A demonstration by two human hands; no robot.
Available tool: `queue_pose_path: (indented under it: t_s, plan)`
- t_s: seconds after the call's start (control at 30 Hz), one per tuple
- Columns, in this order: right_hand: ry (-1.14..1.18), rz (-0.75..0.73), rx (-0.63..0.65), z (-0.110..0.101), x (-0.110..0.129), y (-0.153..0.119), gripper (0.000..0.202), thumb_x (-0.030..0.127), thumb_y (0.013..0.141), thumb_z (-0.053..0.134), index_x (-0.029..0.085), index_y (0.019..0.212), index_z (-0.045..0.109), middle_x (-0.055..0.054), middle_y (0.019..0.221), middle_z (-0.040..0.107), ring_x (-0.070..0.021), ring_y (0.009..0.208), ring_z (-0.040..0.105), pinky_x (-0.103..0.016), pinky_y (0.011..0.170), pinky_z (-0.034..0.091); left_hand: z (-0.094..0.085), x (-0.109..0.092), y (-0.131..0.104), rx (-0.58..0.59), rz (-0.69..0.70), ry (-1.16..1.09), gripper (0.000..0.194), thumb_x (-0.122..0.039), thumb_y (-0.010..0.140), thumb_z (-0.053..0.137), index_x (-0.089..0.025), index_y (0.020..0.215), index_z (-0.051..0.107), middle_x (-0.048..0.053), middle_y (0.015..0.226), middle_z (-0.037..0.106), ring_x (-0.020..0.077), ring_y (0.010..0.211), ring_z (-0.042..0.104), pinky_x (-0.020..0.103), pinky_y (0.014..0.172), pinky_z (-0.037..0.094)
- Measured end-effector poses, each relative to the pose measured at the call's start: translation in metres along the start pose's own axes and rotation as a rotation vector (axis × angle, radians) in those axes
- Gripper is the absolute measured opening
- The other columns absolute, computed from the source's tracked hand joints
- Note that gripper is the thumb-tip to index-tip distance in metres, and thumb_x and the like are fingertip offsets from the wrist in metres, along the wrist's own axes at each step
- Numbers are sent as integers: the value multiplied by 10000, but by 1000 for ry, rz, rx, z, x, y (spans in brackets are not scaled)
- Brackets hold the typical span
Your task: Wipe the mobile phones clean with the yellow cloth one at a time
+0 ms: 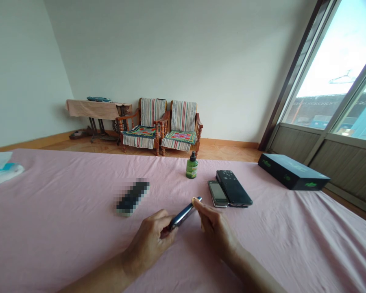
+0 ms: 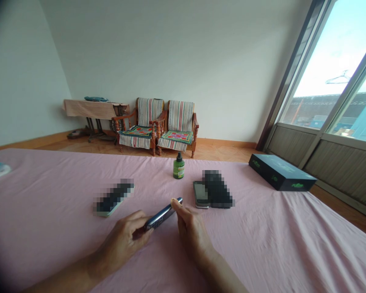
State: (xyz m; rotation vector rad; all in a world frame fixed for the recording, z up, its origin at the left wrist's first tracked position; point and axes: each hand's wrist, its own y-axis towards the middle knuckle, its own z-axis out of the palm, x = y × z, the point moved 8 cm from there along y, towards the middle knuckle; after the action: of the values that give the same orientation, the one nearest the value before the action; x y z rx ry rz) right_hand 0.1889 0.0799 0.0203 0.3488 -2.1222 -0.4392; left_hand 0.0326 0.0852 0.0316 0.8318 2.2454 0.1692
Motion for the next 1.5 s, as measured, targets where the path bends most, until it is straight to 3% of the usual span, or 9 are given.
queue_pose_path:
  t_s: [0.23, 0.47, 0.63, 0.93, 1.1, 1.17, 1.27, 1.37, 1.5]
  plan:
    - [-13, -152, 178, 32, 32, -14, 471, 76, 852, 383, 206, 1254, 591, -26, 780, 640, -121, 665, 584, -204, 637, 455, 0, 5, 0, -23, -19, -35, 164, -154, 875, 507, -170, 748, 610, 2, 731, 542, 143, 659, 563, 214, 587, 404]
    - [-54, -28, -70, -7, -6, 1, 423, 163, 894, 400, 174, 1279, 574, -111, 1099, 692, -223, 956, 664, -348, 844, 513, 0, 0, 0, 5, -1, 7, 142, -128, 853, 517, -182, 805, 640, 3, 748, 554, 143, 671, 561, 213, 610, 412]
    - [-34, -2, -102, -9, -12, 0, 402, 218, 921, 409, 156, 1289, 559, -132, 1229, 629, -251, 1109, 605, -385, 915, 482, -1, 2, -1, -15, -25, 34, 140, -87, 798, 569, -190, 813, 662, -7, 735, 556, 140, 661, 567, 205, 596, 406]
    - [-28, -146, 69, 26, 20, -12, 425, 183, 929, 352, 111, 1308, 530, -48, 747, 647, -127, 636, 593, -209, 625, 481, -2, 4, -2, -55, -26, 18, 137, -90, 825, 540, -174, 771, 633, 6, 741, 575, 154, 686, 578, 213, 594, 403]
    - [-4, -249, 303, 42, 53, -23, 409, 148, 909, 380, 180, 1275, 561, -26, 717, 596, -118, 587, 523, -198, 568, 431, -6, 0, -1, -53, -5, -51, 136, -127, 841, 530, -172, 730, 595, 6, 742, 571, 154, 689, 573, 220, 598, 408]
    - [92, -261, 305, 39, 59, -25, 382, 171, 914, 399, 199, 1250, 580, -39, 759, 606, -130, 619, 536, -216, 599, 443, -13, -5, -1, -95, 35, -94, 103, -203, 874, 534, -175, 807, 607, 13, 775, 578, 157, 702, 570, 226, 612, 420]
    - [344, -97, 139, 21, 46, -21, 356, 286, 935, 433, 220, 1253, 579, -28, 740, 588, -122, 581, 510, -222, 560, 434, -32, -10, -3, -276, 86, -101, 110, -243, 913, 503, -180, 941, 589, 32, 862, 584, 161, 746, 559, 239, 657, 436]
    - [616, 234, 3, 11, 19, -19, 392, 446, 881, 524, 191, 1159, 629, 38, 552, 450, -76, 427, 350, -181, 400, 302, -46, -9, -8, -443, 96, -75, 102, -215, 928, 486, -185, 1001, 551, 32, 894, 584, 158, 772, 553, 247, 701, 439]
    - [921, 501, -22, 9, 14, -18, 350, 484, 774, 642, 156, 899, 641, 92, 473, 308, -41, 382, 211, -154, 354, 171, -45, -11, -10, -451, 138, -68, 104, -194, 923, 511, -199, 1017, 557, 15, 861, 593, 148, 756, 558, 232, 689, 442]
